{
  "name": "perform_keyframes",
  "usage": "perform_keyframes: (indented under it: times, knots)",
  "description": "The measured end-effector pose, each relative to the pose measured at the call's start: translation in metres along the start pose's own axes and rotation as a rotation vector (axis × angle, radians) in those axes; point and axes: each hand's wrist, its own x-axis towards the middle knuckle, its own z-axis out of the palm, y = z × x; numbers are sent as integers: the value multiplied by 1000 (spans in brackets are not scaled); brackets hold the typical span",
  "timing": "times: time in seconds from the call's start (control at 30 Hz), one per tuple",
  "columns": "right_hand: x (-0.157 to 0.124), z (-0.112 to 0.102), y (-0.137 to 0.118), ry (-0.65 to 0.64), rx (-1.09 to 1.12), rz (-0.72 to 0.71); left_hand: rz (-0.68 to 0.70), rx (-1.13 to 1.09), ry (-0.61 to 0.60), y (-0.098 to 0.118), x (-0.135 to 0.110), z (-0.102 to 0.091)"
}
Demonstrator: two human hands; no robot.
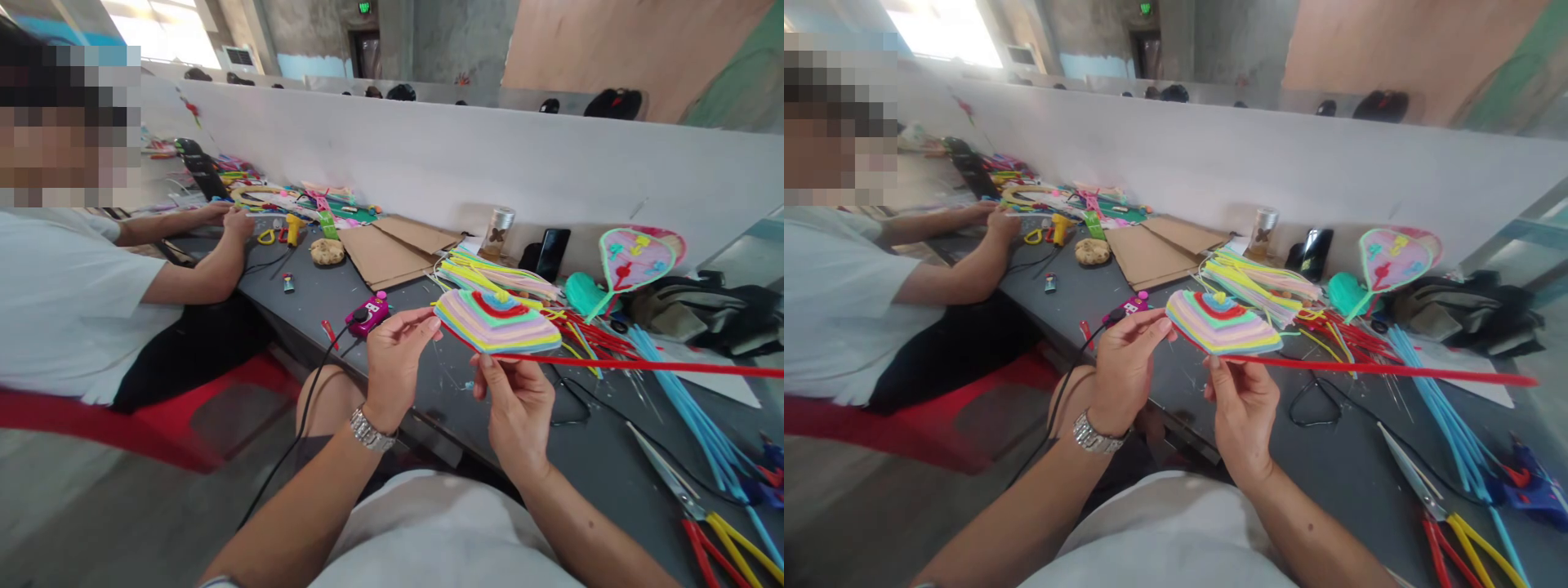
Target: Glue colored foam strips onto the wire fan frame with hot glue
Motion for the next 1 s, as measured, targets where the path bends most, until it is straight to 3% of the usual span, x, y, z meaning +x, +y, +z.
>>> perform_keyframes:
  times: [0.43, 0.63, 0.8, 0.87, 1.0]
  knots:
    - [8, -3, 3, -25, 37, 27, -159, -17, -142, 15, -4, -3]
    - [11, -4, 4, -73, 84, 144, -147, -47, -163, 1, -8, -2]
    - [11, -4, 5, -104, 81, 187, -226, 8, -267, -10, -17, 6]
    - [11, -5, 6, -126, 61, 201, -240, 13, -261, -13, -20, 8]
    - [9, -9, 5, -173, -13, 232, -257, -23, -135, -14, -18, 7]
